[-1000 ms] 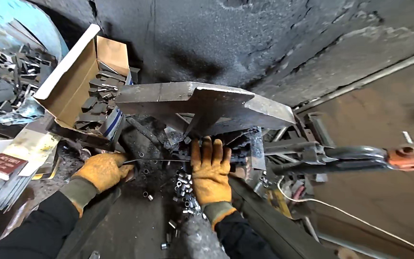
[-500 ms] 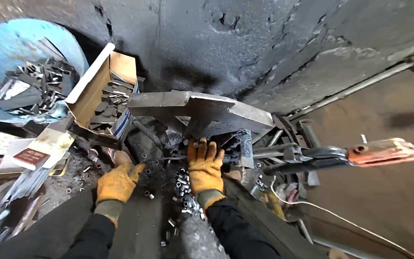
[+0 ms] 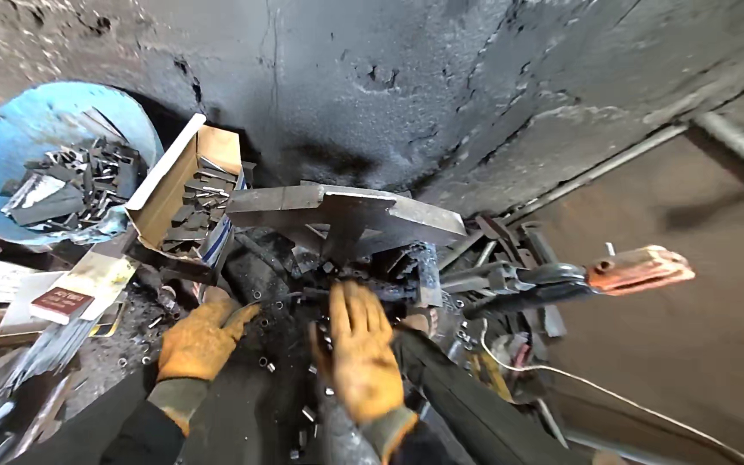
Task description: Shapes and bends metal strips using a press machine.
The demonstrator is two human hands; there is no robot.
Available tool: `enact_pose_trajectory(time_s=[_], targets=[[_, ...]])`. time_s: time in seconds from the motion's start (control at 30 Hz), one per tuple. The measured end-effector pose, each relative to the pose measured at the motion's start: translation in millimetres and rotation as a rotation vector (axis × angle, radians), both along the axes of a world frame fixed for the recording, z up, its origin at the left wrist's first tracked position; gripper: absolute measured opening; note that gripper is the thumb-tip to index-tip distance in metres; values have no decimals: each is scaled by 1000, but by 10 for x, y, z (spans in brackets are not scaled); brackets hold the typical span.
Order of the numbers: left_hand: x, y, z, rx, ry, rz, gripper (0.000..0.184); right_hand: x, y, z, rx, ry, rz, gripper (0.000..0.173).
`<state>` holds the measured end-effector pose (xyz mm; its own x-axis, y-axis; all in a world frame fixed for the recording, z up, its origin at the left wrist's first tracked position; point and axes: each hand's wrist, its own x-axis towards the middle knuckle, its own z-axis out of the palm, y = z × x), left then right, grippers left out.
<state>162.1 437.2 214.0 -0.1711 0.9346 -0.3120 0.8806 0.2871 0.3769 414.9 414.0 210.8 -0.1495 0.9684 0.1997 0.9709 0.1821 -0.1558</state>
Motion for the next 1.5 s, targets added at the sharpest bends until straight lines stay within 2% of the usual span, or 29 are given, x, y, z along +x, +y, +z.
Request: enact_pose_trajectory(time_s=[0.03, 0.07, 0.13, 0.17, 0.2, 0.23, 0.27, 0.3, 0.33, 0.37, 0.43, 0.47, 0.53, 0.6, 0.63, 0.7, 0.8, 0.83, 0.87, 0.97, 1.1, 1.17, 1.23, 1.33, 1.5], targets=[[45, -31, 131, -16, -21, 23, 57, -72, -226, 33, -18, 133, -2, 58], [123, -95, 244, -50, -88, 53, 58, -151, -413, 89, -138, 307, -30, 53], [361, -291, 427, -172, -388, 36, 58, -294, -524, 268, -472, 804, -130, 57], [478, -456, 451, -218, -553, -31, 58, -350, -488, 344, -546, 1063, -166, 55], [566, -638, 436, -242, -661, -137, 56, -406, -433, 417, -566, 1311, -202, 47], [649, -791, 450, -238, -679, -233, 56, -439, -383, 511, -569, 1530, -242, 37], [718, -889, 509, -234, -607, -303, 57, -408, -351, 611, -598, 1633, -254, 31], [780, -939, 642, -214, -455, -374, 59, -313, -334, 697, -630, 1615, -243, 29], [836, -975, 823, -130, -276, -432, 62, -176, -303, 767, -658, 1490, -238, 28], [873, -1025, 1018, 65, -113, -477, 59, -11, -245, 829, -690, 1318, -213, 29], [866, -1042, 1427, 670, 109, -555, 40, 298, -105, 1043, -730, 954, -171, 30], [833, -947, 1691, 853, 204, -618, 43, 420, -30, 1192, -740, 785, -138, 30], [705, -627, 2047, 970, 361, -747, 68, 569, 71, 1481, -755, 527, -19, 31], [578, -286, 2172, 896, 496, -734, 92, 636, 131, 1746, -734, 353, 140, 33], [554, -172, 2217, 809, 549, -670, 95, 672, 144, 1844, -688, 334, 196, 34], [557, 16, 2322, 551, 536, -546, 81, 825, 168, 2002, -585, 370, 203, 46], [568, 267, 2408, 232, 450, -371, 63, 1194, 283, 2144, -494, 248, 14, 93], [572, 354, 2406, 155, 427, -326, 62, 1302, 343, 2128, -449, 194, -31, 97], [573, 443, 2362, 126, 413, -297, 61, 1375, 407, 2106, -405, 131, -57, 95], [627, 697, 2175, 108, 388, -269, 61, 1415, 578, 2029, -280, -36, -94, 69], [692, 980, 2049, 37, 401, -311, 56, 1399, 786, 2003, -215, -184, -117, 53], [655, 1055, 2002, 40, 409, -362, 57, 1459, 838, 1939, -73, -233, -58, 45], [614, 1105, 1966, 60, 413, -409, 55, 1565, 906, 1857, 102, -250, 29, 40], [578, 1142, 1915, 80, 398, -437, 54, 1704, 1019, 1779, 258, -217, 129, 39], [566, 1173, 1893, 104, 394, -452, 50, 1754, 1104, 1758, 277, -203, 149, 37]])
